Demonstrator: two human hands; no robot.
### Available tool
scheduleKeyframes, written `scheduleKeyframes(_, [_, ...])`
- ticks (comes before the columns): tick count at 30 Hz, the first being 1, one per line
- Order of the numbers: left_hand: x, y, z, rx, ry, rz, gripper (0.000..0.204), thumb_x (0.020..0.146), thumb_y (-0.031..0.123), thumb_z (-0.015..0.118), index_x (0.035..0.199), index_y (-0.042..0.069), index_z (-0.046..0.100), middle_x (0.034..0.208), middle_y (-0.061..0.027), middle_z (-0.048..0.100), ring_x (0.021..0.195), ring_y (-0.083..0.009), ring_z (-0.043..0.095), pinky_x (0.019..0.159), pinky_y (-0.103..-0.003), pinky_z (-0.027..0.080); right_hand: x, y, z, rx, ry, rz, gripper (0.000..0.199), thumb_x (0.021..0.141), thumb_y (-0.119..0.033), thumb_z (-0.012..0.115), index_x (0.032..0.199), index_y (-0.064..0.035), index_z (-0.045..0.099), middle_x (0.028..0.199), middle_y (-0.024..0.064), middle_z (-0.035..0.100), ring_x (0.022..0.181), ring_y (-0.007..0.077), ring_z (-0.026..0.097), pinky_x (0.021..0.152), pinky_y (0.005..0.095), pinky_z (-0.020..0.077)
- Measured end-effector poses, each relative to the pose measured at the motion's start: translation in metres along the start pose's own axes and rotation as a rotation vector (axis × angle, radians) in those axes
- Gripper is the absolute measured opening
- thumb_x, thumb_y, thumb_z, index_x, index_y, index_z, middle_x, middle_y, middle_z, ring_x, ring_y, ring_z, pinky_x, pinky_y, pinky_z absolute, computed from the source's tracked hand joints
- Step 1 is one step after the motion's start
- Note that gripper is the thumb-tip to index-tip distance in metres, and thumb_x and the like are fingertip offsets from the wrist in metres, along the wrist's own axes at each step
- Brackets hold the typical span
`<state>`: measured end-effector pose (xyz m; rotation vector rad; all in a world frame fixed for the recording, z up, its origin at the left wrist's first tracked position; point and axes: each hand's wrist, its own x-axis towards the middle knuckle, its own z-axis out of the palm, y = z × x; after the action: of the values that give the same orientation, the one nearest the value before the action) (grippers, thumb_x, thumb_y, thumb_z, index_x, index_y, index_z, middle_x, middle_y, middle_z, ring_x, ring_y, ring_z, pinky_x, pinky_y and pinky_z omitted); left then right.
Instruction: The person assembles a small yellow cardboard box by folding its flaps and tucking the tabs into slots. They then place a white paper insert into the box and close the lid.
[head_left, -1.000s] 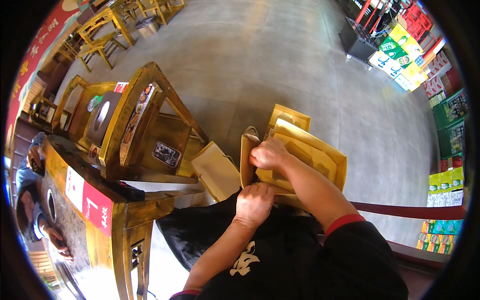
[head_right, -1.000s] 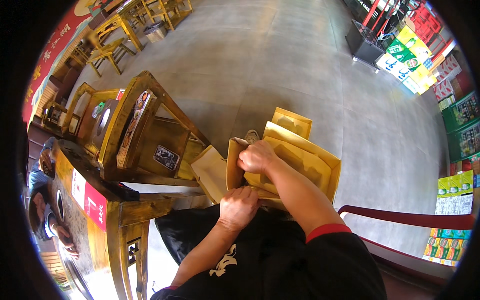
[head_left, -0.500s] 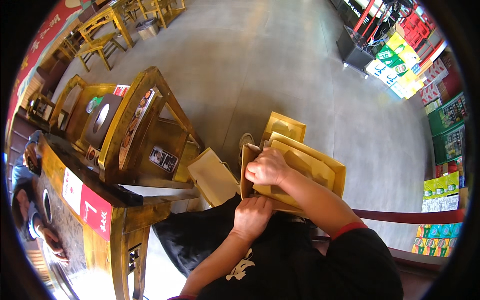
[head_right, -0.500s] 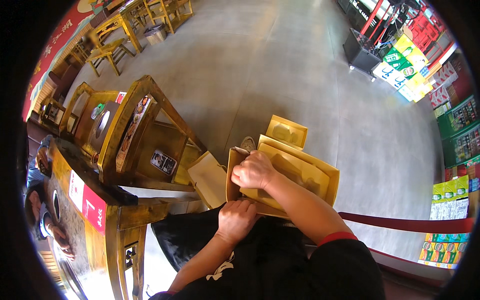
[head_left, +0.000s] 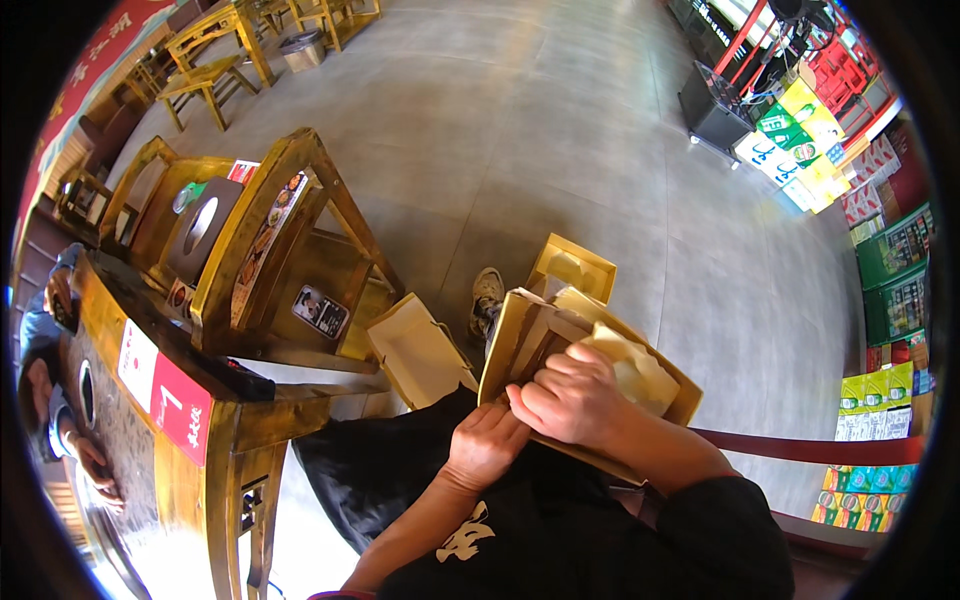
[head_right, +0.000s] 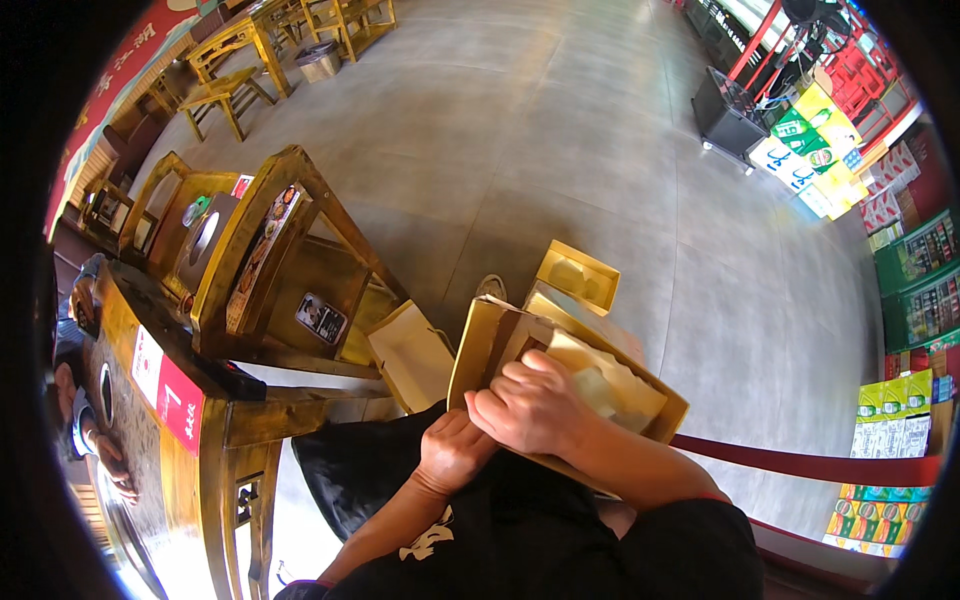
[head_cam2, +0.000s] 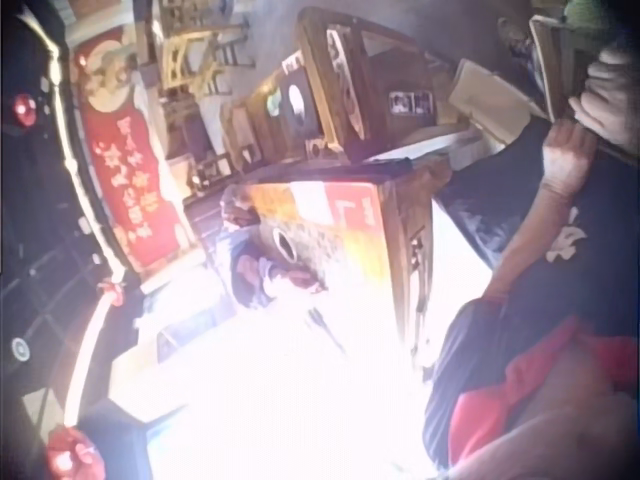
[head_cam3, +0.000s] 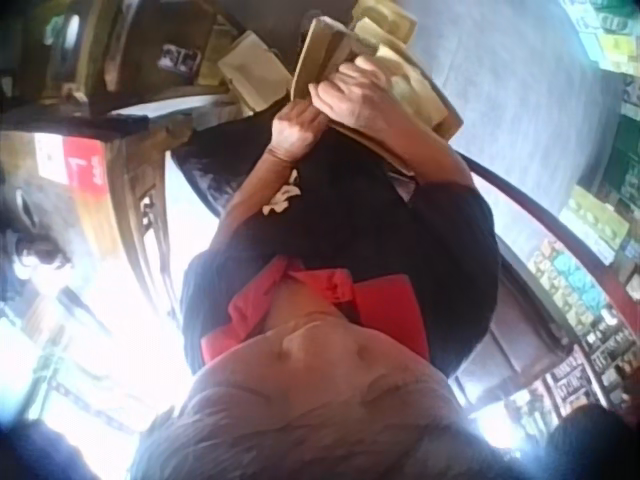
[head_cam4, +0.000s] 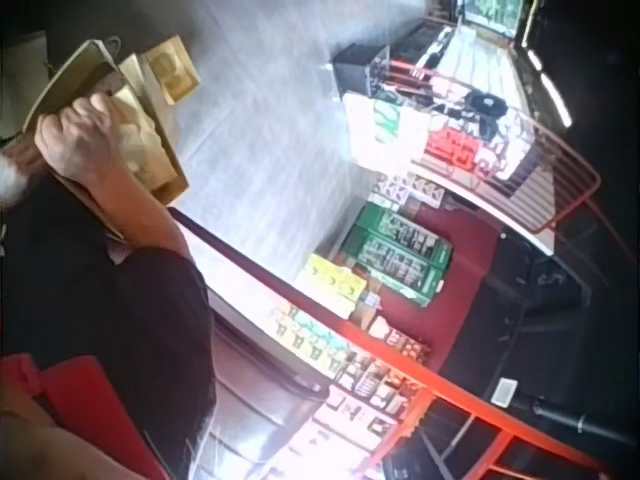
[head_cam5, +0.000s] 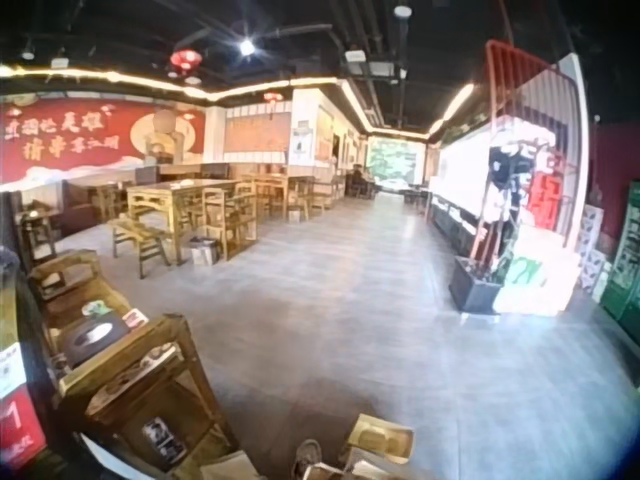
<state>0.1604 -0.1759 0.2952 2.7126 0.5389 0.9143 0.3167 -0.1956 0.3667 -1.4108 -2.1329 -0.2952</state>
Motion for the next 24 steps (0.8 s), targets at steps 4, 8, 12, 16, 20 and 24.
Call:
scheduleKeyframes(4, [-0.005,0.001,0.003,-0.027,-0.023,0.100,0.007,0.061,0.011,0.058,0.066,0.009,0.053,0.074,-0.0036,0.052,0.079,-0.0191,0.059,0.072,-0.028,0.048,-0.019,-0.018,-0.024,-0.114,-0.152,0.064,0.030,0.067,-0.016,0.067,0.052,-0.0139,0.041,0.051,-0.0010,0.038,0.049,0.0144,0.041,0.051,0.0287,0.0283])
scheduleKeyframes(8, [-0.004,0.006,0.002,-0.056,-0.050,0.173,0.008,0.061,0.011,0.057,0.066,0.008,0.053,0.073,-0.0038,0.050,0.079,-0.0193,0.058,0.075,-0.028,0.048,-0.022,-0.023,-0.040,-0.243,-0.390,0.072,0.013,0.065,-0.015,0.057,0.056,-0.0118,0.049,0.058,0.0015,0.045,0.058,0.0154,0.045,0.059,0.0290,0.0319])
scheduleKeyframes(12, [0.001,0.004,-0.007,-0.138,-0.142,0.146,0.009,0.063,0.012,0.060,0.067,0.007,0.054,0.074,-0.0052,0.051,0.082,-0.0206,0.057,0.077,-0.029,0.046,-0.011,-0.007,-0.042,-0.181,-0.496,0.061,0.011,0.069,-0.017,0.057,0.060,-0.0119,0.055,0.062,0.0021,0.050,0.064,0.0157,0.049,0.066,0.0300,0.0341])
scheduleKeyframes(16, [0.027,0.002,-0.027,-0.241,0.017,-0.038,0.018,0.067,0.019,0.069,0.070,0.006,0.056,0.079,-0.0068,0.054,0.088,-0.0236,0.054,0.078,-0.032,0.044,0.012,0.012,-0.033,-0.128,-0.592,0.098,0.024,0.067,-0.032,0.069,0.071,-0.0097,0.060,0.075,0.0035,0.055,0.084,0.0206,0.054,0.079,0.0377,0.0388])
scheduleKeyframes(20, [0.050,-0.026,-0.025,-0.150,0.211,-0.135,0.016,0.066,0.009,0.067,0.077,0.005,0.056,0.091,-0.0121,0.054,0.093,-0.0281,0.051,0.081,-0.036,0.041,0.056,0.048,-0.022,-0.068,-0.621,0.175,0.023,0.068,-0.032,0.069,0.072,-0.0110,0.061,0.080,0.0056,0.059,0.080,0.0270,0.058,0.070,0.0420,0.0451])
scheduleKeyframes(24, [0.103,-0.074,-0.037,-0.066,0.437,-0.259,0.032,0.065,-0.004,0.058,0.096,0.001,0.051,0.100,-0.0162,0.052,0.093,-0.0324,0.050,0.083,-0.038,0.039,0.119,0.072,-0.030,0.032,-0.663,0.490,0.026,0.071,-0.032,0.064,0.070,-0.0063,0.059,0.071,0.0101,0.060,0.069,0.0284,0.060,0.060,0.0393,0.0459])
